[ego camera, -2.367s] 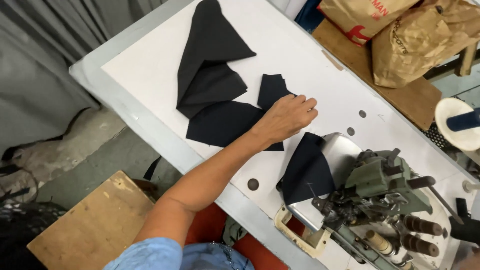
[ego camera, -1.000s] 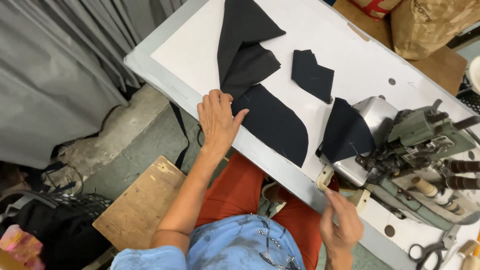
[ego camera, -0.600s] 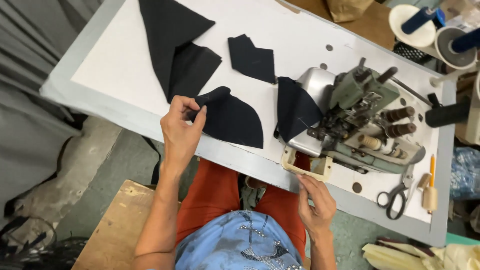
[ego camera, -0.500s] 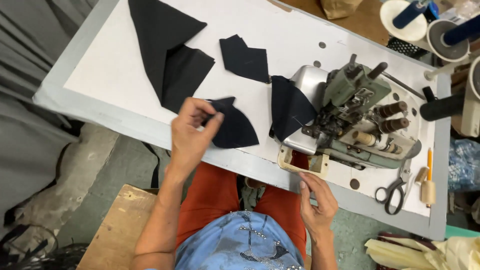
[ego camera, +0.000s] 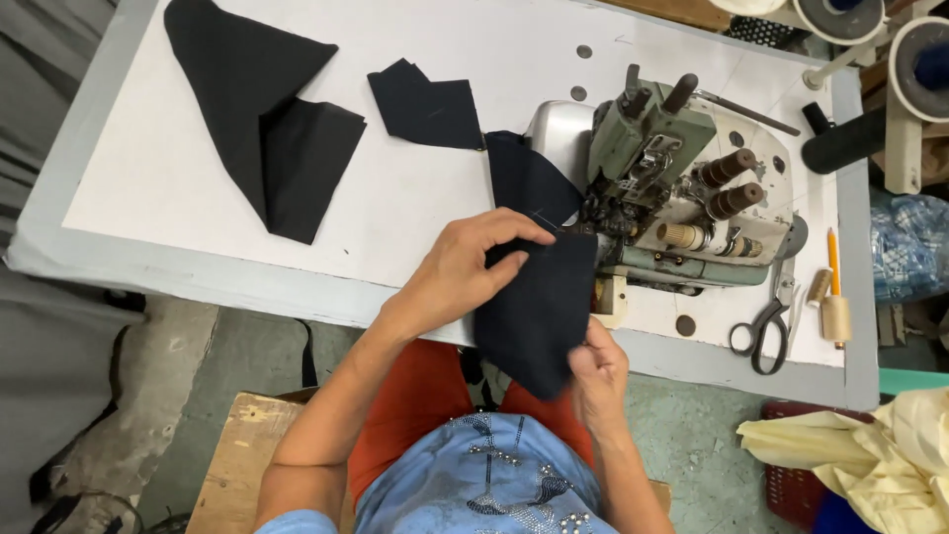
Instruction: Using an industrial overlock machine to finish the edges of small fabric components.
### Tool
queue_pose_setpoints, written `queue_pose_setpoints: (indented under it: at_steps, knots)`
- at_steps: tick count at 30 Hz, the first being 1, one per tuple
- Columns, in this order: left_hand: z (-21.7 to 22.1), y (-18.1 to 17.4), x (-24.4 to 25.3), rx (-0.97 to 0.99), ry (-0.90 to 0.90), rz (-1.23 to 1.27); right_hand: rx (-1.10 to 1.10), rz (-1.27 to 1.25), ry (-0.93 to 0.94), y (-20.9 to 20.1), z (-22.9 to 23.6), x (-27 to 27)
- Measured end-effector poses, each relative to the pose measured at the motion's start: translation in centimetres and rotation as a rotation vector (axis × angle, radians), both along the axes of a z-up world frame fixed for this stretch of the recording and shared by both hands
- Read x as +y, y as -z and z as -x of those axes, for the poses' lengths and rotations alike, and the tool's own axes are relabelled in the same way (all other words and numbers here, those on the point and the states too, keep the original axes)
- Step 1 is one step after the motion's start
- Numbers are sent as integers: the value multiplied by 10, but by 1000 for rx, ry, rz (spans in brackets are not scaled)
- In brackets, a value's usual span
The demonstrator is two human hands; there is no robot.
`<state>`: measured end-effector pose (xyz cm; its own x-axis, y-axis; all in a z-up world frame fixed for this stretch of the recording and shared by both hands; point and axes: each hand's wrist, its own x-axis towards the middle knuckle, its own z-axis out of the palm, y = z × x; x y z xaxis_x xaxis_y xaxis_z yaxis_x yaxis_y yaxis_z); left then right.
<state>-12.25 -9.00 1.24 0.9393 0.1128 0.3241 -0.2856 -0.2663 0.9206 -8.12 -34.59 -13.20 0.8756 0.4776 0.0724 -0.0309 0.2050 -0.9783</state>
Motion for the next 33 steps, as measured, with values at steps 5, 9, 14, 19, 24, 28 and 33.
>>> queue_pose_setpoints:
  at_steps: [5,9,14,19,24,28,33]
  knots:
    - [1,10,0,5,-129,-36,36,84,116,12,4,17]
    - [-6,36,-13,-195,-314,-468,82,33,173,3,14,27]
    - [-14,52,-42,-351,-294,-615,58,21,215,4,19,27]
    - [-18,47,-52,-413,-266,-700,62,20,209,4,9,21]
    - [-12,40,-53,-312,-254,-944,67,35,165,-31,9,24]
    - [-11,39,-58,-286,-291,-981,20,38,155,-30,4,25]
    - [-17,38,-59,-305,-363,-977,30,47,171,-25,-4,24]
